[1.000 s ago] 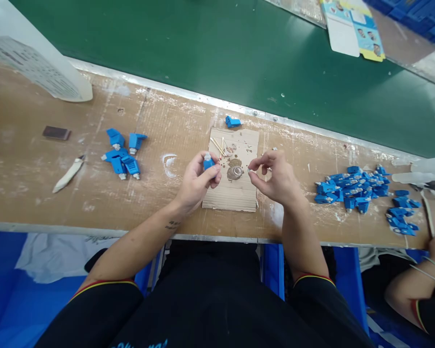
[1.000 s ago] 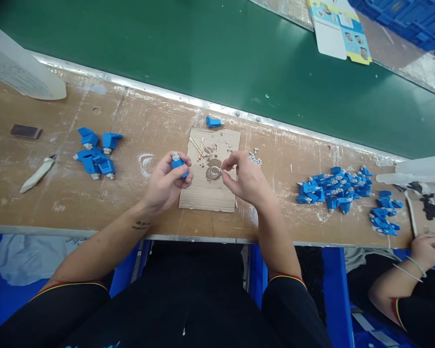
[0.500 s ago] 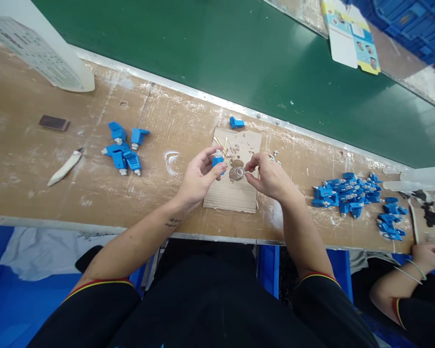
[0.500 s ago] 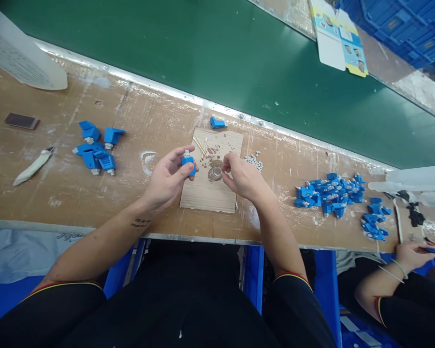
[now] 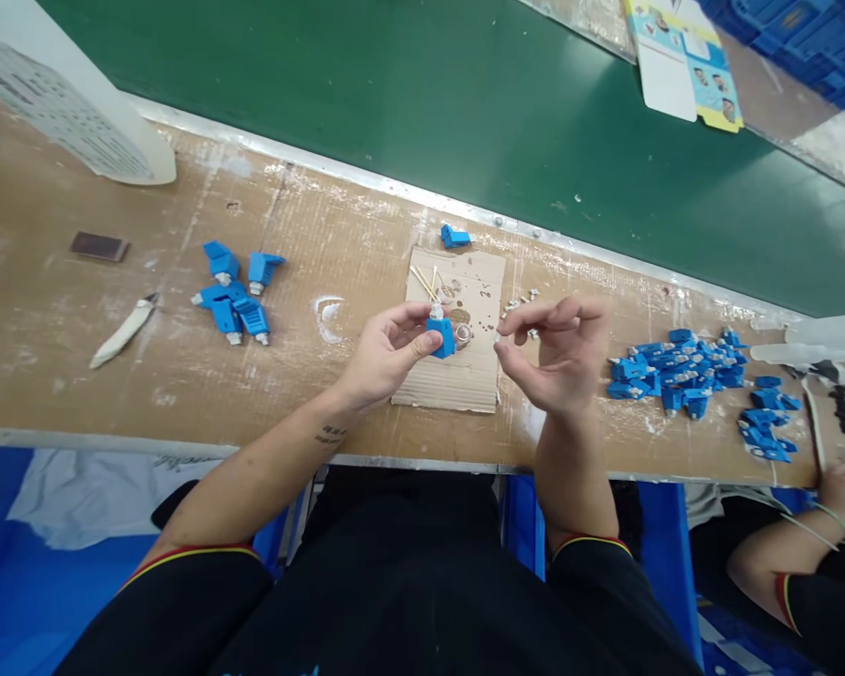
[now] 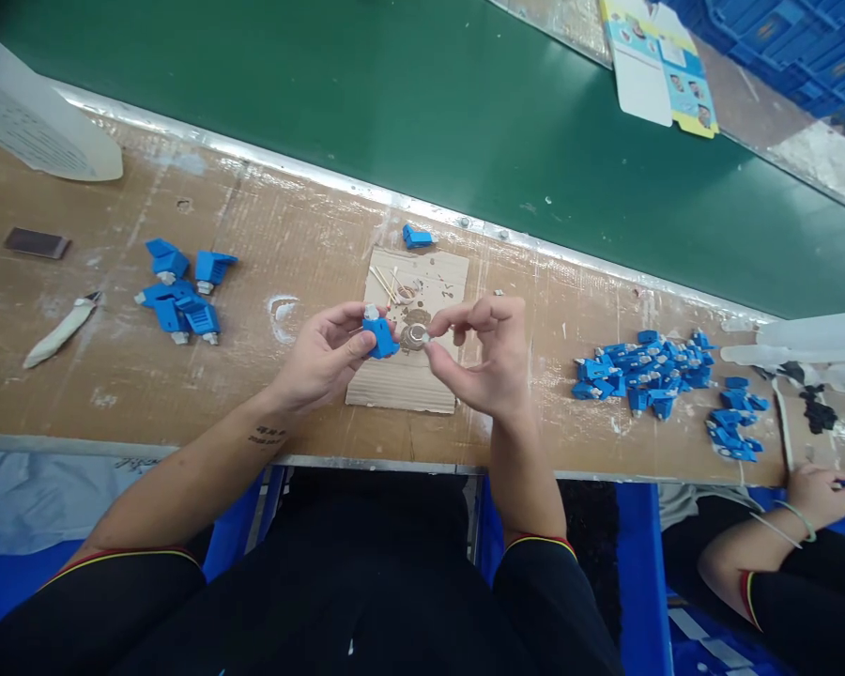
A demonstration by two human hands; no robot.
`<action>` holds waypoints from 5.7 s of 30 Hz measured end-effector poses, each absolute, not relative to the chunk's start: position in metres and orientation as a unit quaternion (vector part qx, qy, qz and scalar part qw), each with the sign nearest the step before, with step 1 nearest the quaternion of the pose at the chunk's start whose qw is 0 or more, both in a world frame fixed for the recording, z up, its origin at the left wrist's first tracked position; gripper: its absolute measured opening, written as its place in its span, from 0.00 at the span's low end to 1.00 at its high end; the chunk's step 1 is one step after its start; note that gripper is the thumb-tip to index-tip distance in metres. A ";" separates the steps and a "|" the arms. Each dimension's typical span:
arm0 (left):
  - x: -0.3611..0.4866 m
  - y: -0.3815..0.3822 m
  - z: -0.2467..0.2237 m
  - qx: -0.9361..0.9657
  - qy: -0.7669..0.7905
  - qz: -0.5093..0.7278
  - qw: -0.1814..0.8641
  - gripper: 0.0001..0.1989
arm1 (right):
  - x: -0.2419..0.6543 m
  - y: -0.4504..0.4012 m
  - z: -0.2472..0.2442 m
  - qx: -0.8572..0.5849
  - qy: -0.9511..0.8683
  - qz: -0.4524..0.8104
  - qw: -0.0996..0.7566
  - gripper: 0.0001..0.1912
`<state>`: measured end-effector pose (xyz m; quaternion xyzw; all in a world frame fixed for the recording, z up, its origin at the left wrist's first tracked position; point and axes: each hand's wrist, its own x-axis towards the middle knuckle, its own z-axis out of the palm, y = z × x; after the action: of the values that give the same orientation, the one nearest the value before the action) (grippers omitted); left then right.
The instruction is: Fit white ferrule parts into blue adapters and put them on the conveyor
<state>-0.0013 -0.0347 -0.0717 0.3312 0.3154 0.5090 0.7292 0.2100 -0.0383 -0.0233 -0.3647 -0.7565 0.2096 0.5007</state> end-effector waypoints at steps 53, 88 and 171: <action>-0.007 -0.051 -0.058 0.451 0.188 0.435 0.757 0.38 | 0.188 -0.051 -0.037 -0.275 -0.779 0.326 0.459 0.15; -0.079 0.025 -0.077 0.357 0.422 0.773 0.310 0.24 | 0.350 -0.059 -0.065 -0.740 -0.643 -0.033 0.192 0.13; -0.008 -0.025 -0.051 0.206 0.311 0.549 0.748 0.06 | 0.233 -0.009 -0.048 -0.473 -0.796 0.289 0.243 0.16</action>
<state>-0.0079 -0.0252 -0.0507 0.2058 0.3111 0.5486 0.7482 0.2331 -0.0088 -0.0477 -0.4732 -0.7961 0.2886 0.2431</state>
